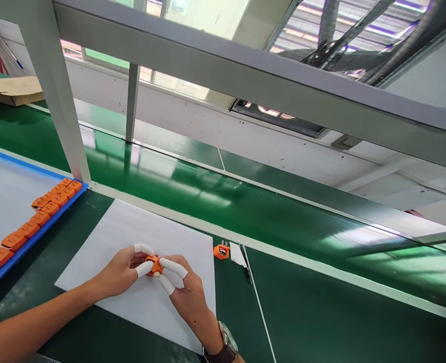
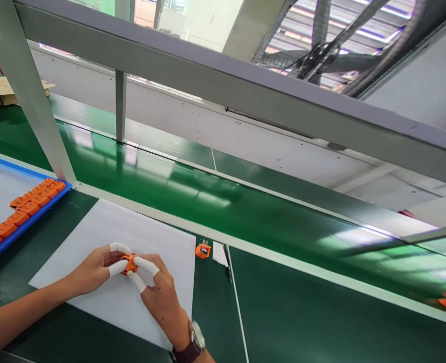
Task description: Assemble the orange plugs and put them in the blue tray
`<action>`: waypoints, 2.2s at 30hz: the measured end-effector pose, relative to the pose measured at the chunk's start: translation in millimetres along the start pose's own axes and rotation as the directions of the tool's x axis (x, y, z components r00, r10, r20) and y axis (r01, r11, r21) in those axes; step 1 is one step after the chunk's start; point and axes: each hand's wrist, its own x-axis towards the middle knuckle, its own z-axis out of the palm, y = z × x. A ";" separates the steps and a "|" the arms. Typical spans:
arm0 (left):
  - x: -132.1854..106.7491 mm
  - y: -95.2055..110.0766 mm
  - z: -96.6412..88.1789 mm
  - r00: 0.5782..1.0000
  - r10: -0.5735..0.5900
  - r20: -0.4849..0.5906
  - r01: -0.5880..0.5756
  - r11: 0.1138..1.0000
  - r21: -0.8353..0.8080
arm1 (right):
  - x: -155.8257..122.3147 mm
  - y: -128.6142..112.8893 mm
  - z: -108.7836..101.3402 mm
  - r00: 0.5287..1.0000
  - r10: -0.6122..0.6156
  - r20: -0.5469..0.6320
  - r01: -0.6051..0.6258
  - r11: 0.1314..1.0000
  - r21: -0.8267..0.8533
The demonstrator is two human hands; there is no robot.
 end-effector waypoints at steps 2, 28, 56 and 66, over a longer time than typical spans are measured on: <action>-0.2 0.3 -3.5 0.999 -0.020 0.041 0.022 0.999 -0.040 | -2.1 5.2 -1.9 0.998 0.060 -0.011 -0.060 0.998 0.000; -0.8 -6.9 6.4 1.000 -0.023 0.015 0.024 1.000 -0.016 | -1.6 5.5 -7.0 0.722 0.610 0.326 -0.673 0.511 0.534; -3.3 -5.2 5.6 1.000 0.007 0.003 -0.007 0.966 0.257 | 0.5 9.4 -2.7 0.720 0.650 0.246 -0.643 0.489 0.589; -3.4 -1.5 9.0 0.999 0.001 0.042 -0.008 0.987 0.163 | -4.8 11.5 -1.0 0.735 0.634 0.241 -0.625 0.495 0.604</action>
